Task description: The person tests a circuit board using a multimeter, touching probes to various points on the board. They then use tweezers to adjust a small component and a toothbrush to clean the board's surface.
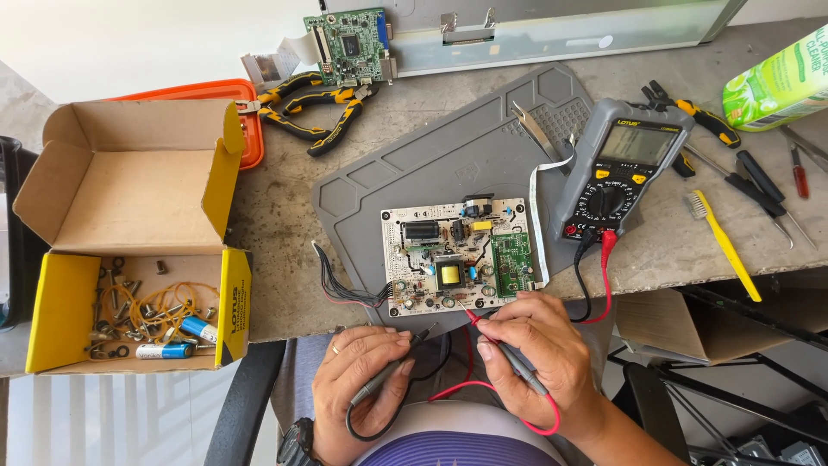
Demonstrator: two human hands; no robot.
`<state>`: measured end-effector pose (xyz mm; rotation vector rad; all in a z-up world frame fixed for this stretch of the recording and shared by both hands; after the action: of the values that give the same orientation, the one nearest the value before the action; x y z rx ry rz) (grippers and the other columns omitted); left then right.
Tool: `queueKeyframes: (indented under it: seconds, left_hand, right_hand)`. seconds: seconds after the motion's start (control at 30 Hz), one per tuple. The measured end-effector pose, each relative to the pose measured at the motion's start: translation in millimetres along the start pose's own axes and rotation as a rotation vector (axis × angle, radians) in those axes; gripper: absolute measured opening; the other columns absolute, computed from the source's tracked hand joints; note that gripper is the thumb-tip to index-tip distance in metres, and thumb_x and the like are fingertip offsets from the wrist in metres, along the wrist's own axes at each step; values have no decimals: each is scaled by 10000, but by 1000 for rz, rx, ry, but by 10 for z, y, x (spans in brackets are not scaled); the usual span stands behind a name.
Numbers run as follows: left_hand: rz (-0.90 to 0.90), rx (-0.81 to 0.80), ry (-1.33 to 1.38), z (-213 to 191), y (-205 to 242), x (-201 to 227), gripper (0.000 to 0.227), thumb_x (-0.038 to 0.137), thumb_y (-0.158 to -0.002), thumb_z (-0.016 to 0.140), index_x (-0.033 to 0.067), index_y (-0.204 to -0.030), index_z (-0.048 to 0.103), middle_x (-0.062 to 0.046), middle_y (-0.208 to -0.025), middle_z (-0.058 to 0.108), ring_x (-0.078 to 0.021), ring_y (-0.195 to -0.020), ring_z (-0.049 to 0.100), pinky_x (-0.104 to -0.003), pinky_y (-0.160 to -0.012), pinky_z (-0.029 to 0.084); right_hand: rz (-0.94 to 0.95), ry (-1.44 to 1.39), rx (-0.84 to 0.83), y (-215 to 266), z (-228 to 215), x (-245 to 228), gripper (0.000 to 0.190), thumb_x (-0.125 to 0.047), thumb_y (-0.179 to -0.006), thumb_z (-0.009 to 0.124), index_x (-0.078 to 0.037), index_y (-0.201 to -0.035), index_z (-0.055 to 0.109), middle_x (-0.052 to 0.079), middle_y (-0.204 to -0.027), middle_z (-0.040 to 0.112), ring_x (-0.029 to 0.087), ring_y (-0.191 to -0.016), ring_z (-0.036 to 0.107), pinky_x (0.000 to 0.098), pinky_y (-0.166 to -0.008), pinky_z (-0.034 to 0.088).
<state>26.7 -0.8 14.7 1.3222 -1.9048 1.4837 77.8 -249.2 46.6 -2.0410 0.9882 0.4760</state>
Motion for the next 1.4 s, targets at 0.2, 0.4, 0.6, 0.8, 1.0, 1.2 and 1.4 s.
queueKeyframes:
  seconds: [0.2, 0.4, 0.6, 0.8, 1.0, 1.2, 1.4]
  left_hand:
    - [11, -2, -12, 3, 27, -22, 155, 85, -1040, 808, 76, -1194, 805, -64, -1200, 883, -279, -1078, 868, -397, -1034, 658]
    - [5, -4, -20, 2, 13, -15, 135, 98, -1045, 801, 80, -1179, 810, -58, -1184, 884, -276, -1078, 863, -389, -1031, 648]
    - [4, 2, -1, 10, 32, -36, 153, 87, -1033, 815, 87, -1185, 812, -53, -1201, 885, -273, -1085, 866, -387, -1036, 649]
    - [5, 4, 4, 6, 6, -16, 139, 95, -1032, 815, 79, -1170, 818, -58, -1191, 887, -278, -1077, 870, -394, -1035, 653]
    - [6, -5, 13, 11, 5, -16, 155, 88, -1029, 821, 75, -1182, 812, -65, -1204, 886, -285, -1086, 868, -408, -1052, 648]
    - [3, -6, 7, 9, 11, -11, 148, 99, -1042, 811, 83, -1189, 824, -48, -1202, 890, -277, -1099, 861, -401, -1063, 641]
    - [-10, -25, 9, 4, 9, -7, 157, 84, -1041, 808, 82, -1197, 825, -56, -1210, 889, -283, -1109, 854, -410, -1082, 632]
  right_hand:
    - [0, -11, 9, -6, 1, -1, 150, -130, -1009, 760, -27, -1106, 809, 75, -953, 815, 264, -926, 776, 516, -1064, 588]
    - [19, -19, 15, 19, 3, 19, 141, -137, -1017, 745, -39, -1100, 803, 99, -950, 797, 270, -922, 771, 527, -1092, 599]
    - [9, -29, 46, 16, 15, 11, 138, -135, -1035, 712, -28, -1086, 782, 113, -954, 791, 282, -920, 763, 508, -1050, 600]
    - [30, -60, 62, 11, 6, -2, 134, -125, -1046, 700, -21, -1094, 769, 134, -985, 788, 305, -955, 764, 472, -1004, 602]
    - [9, -82, 46, -4, -5, -30, 285, -231, -1149, 527, -21, -1189, 714, 139, -1009, 879, 302, -1077, 782, 459, -1055, 594]
    - [-37, -29, 52, -15, 14, -48, 216, -156, -1105, 606, -29, -1183, 763, 89, -1086, 852, 305, -1046, 794, 480, -1047, 602]
    - [-62, 22, 62, -14, 34, -44, 162, -109, -1051, 751, -39, -1194, 780, 118, -1094, 825, 304, -1045, 797, 459, -1042, 607]
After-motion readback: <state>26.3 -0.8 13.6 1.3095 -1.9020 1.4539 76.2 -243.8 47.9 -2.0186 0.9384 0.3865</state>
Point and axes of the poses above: each hand's wrist, its own y-axis away from the middle knuckle, its own z-axis out of the palm, x = y × z, the point moved 3 cm from there along -y, towards the middle knuckle
